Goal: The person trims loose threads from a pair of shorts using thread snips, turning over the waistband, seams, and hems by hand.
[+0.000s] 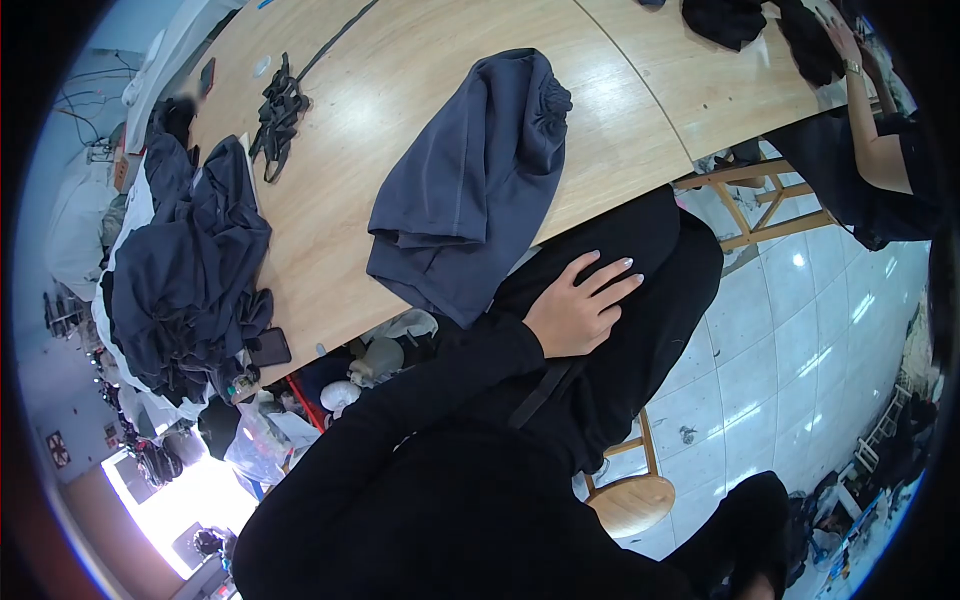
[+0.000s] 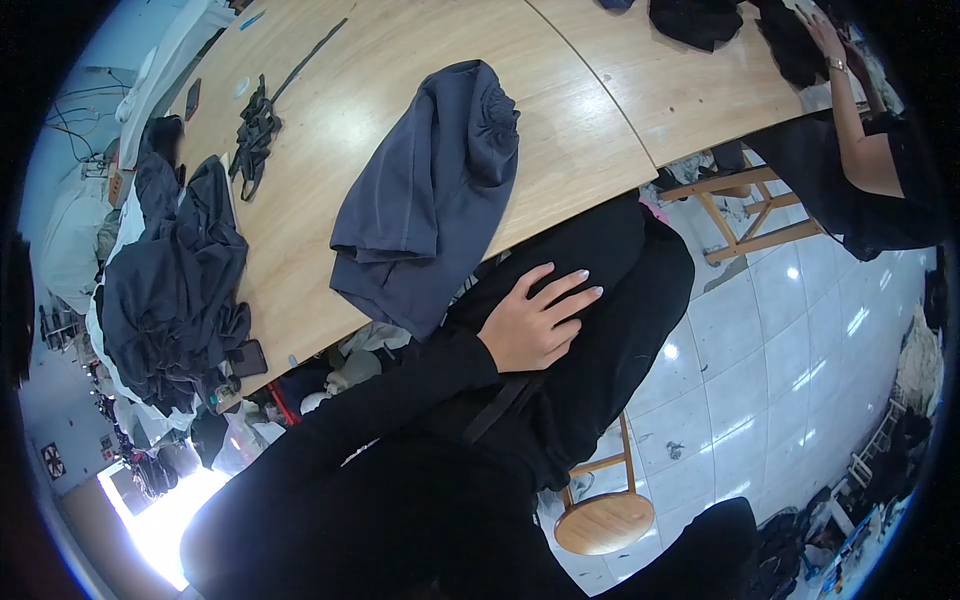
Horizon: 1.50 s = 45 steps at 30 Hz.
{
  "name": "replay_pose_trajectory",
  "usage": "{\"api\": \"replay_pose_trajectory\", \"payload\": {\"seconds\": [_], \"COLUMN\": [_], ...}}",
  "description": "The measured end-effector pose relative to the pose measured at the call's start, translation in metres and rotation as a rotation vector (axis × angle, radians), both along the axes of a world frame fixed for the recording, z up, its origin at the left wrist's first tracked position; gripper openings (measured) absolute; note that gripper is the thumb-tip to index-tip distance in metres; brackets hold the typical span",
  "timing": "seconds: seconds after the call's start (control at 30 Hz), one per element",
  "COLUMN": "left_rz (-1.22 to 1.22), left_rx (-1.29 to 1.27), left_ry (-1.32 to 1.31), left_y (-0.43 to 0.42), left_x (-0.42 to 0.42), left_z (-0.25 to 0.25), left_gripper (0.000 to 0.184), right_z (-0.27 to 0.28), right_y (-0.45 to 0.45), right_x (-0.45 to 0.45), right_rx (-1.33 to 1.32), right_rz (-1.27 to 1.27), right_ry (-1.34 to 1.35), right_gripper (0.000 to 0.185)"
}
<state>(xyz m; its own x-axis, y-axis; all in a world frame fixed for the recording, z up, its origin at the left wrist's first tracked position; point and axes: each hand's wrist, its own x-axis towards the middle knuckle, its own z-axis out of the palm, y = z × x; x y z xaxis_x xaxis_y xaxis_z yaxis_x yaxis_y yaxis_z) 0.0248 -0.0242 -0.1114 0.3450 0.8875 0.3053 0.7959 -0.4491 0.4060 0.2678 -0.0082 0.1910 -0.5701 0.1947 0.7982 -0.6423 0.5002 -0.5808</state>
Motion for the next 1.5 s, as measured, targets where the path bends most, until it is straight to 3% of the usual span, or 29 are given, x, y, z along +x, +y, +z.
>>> {"api": "replay_pose_trajectory", "payload": {"seconds": [1.5], "left_rz": [0.036], "left_rx": [0.074], "left_ry": [0.013], "left_y": [-0.002], "left_x": [0.004], "left_z": [-0.012], "left_gripper": [0.013], "right_z": [-0.006], "right_y": [0.013], "right_x": [-0.001], "right_rx": [-0.06], "right_rz": [-0.029], "right_ry": [-0.029], "right_gripper": [0.002]}}
